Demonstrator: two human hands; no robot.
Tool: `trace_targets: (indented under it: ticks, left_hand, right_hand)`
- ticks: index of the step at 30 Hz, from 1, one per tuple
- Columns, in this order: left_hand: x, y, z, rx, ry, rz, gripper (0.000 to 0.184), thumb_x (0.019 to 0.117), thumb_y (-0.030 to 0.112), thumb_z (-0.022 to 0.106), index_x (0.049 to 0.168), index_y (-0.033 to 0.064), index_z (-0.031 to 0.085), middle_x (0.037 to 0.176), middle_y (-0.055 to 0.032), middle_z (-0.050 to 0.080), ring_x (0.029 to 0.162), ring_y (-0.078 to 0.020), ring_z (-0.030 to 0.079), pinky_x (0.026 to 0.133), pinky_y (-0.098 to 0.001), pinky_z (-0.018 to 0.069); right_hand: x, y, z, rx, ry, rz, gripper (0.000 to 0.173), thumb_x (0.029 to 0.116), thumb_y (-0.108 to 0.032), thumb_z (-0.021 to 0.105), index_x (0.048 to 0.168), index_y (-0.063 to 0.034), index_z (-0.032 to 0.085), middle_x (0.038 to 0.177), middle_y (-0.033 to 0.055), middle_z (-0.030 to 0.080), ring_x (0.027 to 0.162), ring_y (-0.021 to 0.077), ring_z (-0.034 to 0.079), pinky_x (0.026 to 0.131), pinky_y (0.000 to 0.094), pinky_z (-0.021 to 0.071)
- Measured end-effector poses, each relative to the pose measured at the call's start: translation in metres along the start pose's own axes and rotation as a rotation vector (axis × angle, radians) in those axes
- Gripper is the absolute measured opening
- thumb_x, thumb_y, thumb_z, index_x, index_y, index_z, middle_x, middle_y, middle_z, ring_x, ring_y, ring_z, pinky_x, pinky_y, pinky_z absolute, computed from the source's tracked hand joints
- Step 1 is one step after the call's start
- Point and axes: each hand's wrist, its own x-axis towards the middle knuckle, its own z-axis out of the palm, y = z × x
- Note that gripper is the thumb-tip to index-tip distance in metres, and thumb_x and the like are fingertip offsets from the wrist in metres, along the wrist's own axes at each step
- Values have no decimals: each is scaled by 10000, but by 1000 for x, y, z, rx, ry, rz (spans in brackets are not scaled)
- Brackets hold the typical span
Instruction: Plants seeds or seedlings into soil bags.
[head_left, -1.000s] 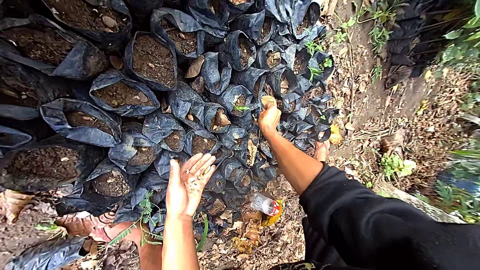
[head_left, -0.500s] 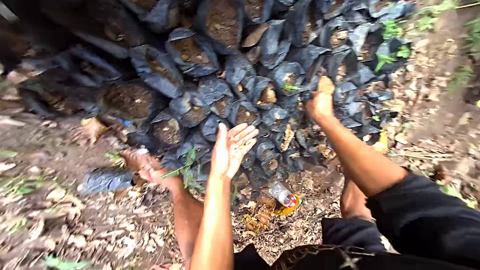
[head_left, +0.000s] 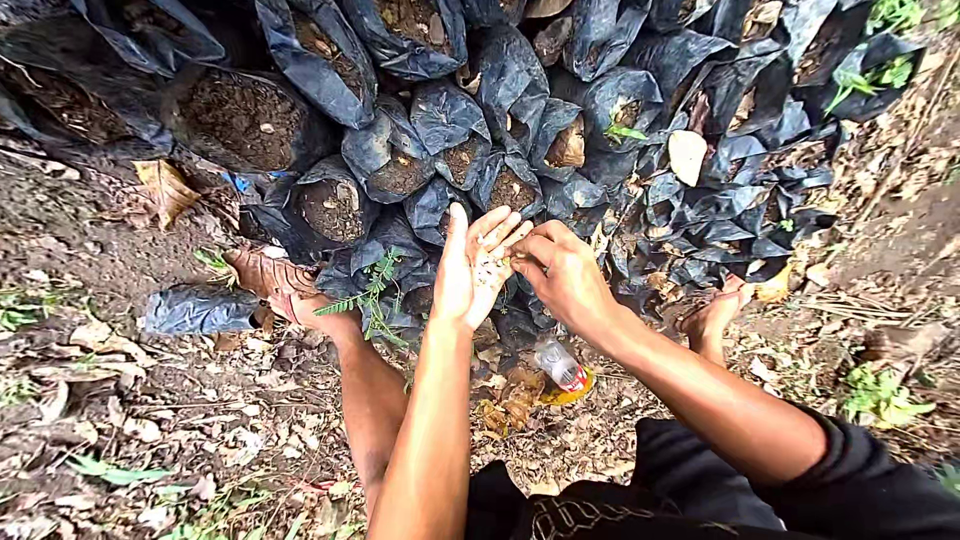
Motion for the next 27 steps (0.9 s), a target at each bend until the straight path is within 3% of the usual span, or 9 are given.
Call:
trace_targets:
  ticks: [5, 8, 10, 13, 17, 22, 24, 27]
  left_hand:
    - [5, -1, -1, 45, 14, 7, 827, 1035, 692, 149, 1472, 88, 507, 1447, -108, 597, 1320, -247, 586, 1099, -446, 489]
    - [13, -2, 0, 93, 54, 16, 869, 1031, 685, 96, 1468, 29, 461, 1393, -191, 621, 1286, -315, 617, 1085, -483, 508]
    - [14, -2, -1, 119, 77, 16, 865, 1042, 659, 84, 1456, -4, 455, 1367, -208, 634, 1272, -323, 628, 1070, -475, 522]
    - [17, -2, -1, 109, 90, 3, 866, 1048, 635, 50, 1436, -15, 470, 1353, -217, 640, 1257, -334, 636, 1059, -481, 532]
    - [25, -5, 6, 32, 82, -51, 931, 1008, 703, 22, 1444, 6, 458, 1361, -219, 631, 1264, -349, 625, 1068, -515, 512]
    - [23, -9, 0, -177, 73, -113, 980, 961, 794, 52, 1469, 74, 479, 1425, -180, 596, 1322, -342, 582, 1081, -559, 488]
    - [25, -13, -4, -234, 61, -112, 989, 956, 802, 58, 1503, 76, 448, 1471, -180, 558, 1360, -338, 550, 1102, -554, 473]
    - [24, -17, -8, -299, 84, -121, 961, 963, 799, 88, 1547, 107, 409, 1538, -146, 503, 1426, -309, 486, 1151, -545, 426]
  right_hand:
    - [5, 9, -1, 53, 51, 20, 115, 959, -85, 676, 1013, -26, 758, 975, 137, 712, 899, 246, 711, 826, 403, 611]
    - [13, 33, -24, 209, 25, 183, 166, 1004, -138, 642, 1070, -31, 751, 966, 112, 724, 834, 195, 713, 811, 378, 616]
    - [19, 56, -51, 209, 43, 265, 201, 1025, -173, 621, 1103, -37, 747, 991, 118, 735, 837, 210, 716, 822, 420, 609]
    - [31, 117, -106, 91, 168, 388, 260, 1047, -215, 580, 1184, -37, 711, 1072, 140, 736, 900, 255, 734, 857, 506, 614]
    - [55, 211, -173, -109, 430, 521, 309, 1039, -231, 558, 1211, -19, 703, 1134, 177, 731, 1010, 306, 727, 948, 549, 575]
    - [89, 246, -173, -259, 396, 651, 372, 1013, -246, 549, 1241, 21, 673, 1260, 276, 666, 1226, 441, 613, 1092, 624, 418]
    - [103, 242, -169, -274, 433, 739, 373, 995, -228, 535, 1245, 15, 668, 1291, 267, 652, 1268, 421, 590, 1104, 583, 414]
    - [111, 241, -161, -303, 514, 815, 348, 973, -199, 530, 1232, -21, 678, 1263, 190, 685, 1239, 300, 630, 1079, 467, 453]
